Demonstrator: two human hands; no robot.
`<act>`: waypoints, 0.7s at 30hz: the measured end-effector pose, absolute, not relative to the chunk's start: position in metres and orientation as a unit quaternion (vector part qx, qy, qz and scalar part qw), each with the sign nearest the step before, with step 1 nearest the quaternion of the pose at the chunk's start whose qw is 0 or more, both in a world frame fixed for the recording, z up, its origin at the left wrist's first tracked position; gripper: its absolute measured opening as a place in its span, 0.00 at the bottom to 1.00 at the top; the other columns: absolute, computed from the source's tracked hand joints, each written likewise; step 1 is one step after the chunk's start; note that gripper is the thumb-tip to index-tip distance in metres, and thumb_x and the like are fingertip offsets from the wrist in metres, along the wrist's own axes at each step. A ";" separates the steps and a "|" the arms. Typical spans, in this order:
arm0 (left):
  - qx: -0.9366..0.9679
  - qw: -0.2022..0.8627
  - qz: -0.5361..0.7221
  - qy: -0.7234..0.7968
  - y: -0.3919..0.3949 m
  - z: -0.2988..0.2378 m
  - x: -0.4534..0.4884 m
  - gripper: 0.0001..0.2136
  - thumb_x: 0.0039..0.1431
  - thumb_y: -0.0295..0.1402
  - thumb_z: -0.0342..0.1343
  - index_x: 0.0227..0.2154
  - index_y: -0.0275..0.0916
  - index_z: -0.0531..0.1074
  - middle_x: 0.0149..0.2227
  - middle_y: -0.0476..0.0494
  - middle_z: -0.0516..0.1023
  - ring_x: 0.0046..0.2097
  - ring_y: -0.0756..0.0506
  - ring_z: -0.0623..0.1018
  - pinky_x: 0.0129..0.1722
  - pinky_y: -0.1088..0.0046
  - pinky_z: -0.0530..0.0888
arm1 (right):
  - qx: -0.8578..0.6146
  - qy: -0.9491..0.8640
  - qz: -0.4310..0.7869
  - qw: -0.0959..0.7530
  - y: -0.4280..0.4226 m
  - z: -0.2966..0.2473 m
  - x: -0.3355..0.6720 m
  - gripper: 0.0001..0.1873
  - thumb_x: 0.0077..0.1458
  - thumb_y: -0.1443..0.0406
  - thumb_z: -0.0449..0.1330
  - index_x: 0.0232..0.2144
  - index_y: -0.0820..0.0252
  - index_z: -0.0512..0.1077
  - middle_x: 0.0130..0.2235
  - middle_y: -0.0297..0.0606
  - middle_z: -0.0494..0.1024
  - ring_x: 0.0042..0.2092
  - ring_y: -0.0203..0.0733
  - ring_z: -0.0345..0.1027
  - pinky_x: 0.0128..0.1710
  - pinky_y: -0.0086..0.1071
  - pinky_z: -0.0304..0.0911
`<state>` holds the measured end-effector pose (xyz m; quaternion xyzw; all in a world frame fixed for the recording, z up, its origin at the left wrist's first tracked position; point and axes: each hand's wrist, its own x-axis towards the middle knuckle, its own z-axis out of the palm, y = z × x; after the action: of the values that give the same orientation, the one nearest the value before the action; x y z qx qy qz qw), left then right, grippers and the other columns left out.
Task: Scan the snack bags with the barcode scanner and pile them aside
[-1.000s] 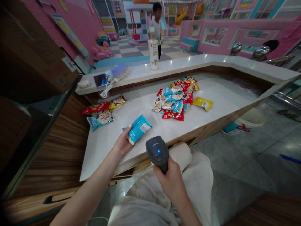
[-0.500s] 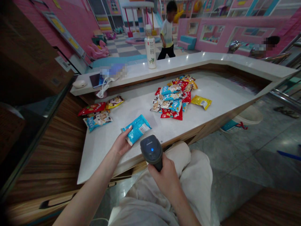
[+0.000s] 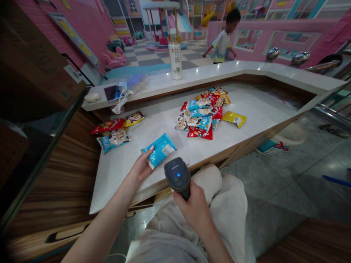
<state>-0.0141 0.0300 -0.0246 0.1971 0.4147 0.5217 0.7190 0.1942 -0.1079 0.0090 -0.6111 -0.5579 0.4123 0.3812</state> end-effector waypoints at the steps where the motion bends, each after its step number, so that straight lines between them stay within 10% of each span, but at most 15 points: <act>1: 0.197 0.720 0.521 0.414 0.030 -0.024 -0.014 0.17 0.61 0.33 0.61 0.52 0.35 0.75 0.47 0.39 0.83 0.45 0.43 0.84 0.54 0.65 0.77 | -0.610 -0.559 0.412 0.381 -0.108 0.009 0.194 0.11 0.53 0.62 0.61 0.37 0.62 0.76 0.20 0.32 0.75 0.23 0.43 0.72 0.20 0.27 0.63; 21: 0.211 0.717 0.522 0.410 0.027 -0.024 -0.013 0.25 0.57 0.34 0.64 0.58 0.38 0.71 0.50 0.38 0.82 0.52 0.39 0.81 0.57 0.61 0.76 | -0.615 -0.555 0.405 0.388 -0.111 0.014 0.196 0.11 0.53 0.62 0.61 0.37 0.62 0.77 0.20 0.33 0.76 0.25 0.45 0.74 0.21 0.27 0.64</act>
<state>-0.0133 0.0267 -0.0238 0.2109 0.4100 0.5224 0.7173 0.1963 -0.1111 0.0136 -0.6146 -0.5549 0.4050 0.3877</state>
